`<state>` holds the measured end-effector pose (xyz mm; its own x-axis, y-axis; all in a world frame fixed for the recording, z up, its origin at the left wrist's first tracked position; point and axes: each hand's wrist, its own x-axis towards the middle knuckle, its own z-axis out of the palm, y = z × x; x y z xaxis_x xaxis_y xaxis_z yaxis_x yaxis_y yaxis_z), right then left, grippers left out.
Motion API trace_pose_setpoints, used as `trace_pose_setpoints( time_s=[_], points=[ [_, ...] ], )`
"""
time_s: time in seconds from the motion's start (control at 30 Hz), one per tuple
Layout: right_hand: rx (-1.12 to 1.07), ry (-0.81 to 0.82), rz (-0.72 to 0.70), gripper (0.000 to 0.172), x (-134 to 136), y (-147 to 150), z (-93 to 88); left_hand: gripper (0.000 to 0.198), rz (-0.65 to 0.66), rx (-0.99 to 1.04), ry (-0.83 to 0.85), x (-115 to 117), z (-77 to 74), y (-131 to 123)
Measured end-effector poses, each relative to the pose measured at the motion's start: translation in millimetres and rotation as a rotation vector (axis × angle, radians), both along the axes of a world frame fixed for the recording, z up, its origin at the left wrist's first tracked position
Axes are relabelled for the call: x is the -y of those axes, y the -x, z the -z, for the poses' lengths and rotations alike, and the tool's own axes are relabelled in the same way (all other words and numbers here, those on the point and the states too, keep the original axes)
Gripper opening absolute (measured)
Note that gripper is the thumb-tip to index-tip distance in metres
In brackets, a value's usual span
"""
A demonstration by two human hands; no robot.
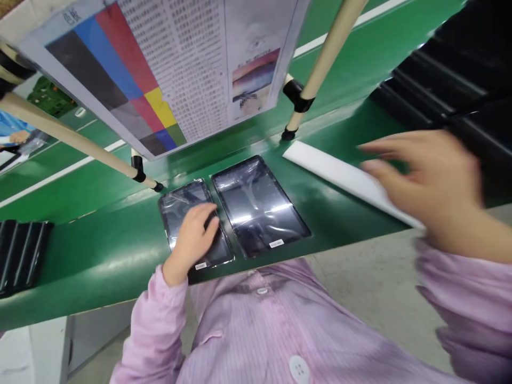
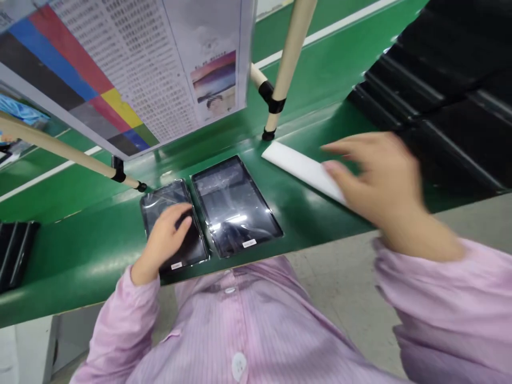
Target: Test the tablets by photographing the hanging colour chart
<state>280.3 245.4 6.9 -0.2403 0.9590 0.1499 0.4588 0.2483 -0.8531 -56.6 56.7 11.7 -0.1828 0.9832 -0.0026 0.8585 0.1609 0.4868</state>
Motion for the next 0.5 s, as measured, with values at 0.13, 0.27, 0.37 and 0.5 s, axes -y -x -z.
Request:
trace_pose_setpoints(
  time_s=[0.13, 0.27, 0.37, 0.5],
  points=[
    [0.103, 0.022, -0.240, 0.051, 1, 83, 31.7, 0.052, -0.170, -0.180, -0.015, -62, 18.3, 27],
    [0.073, 0.031, -0.179, 0.058, -2, 133, 57.1, 0.047, -0.235, -0.268, -0.007, -84, 25.2, 31],
    [0.052, 0.020, -0.153, 0.060, -6, 134, 65.7, 0.047, -0.247, -0.310, -0.005, -85, 27.0, 33],
    [0.012, 0.002, -0.146, 0.060, -7, 127, 70.1, 0.046, -0.248, -0.355, 0.003, -88, 29.9, 33]
  ],
)
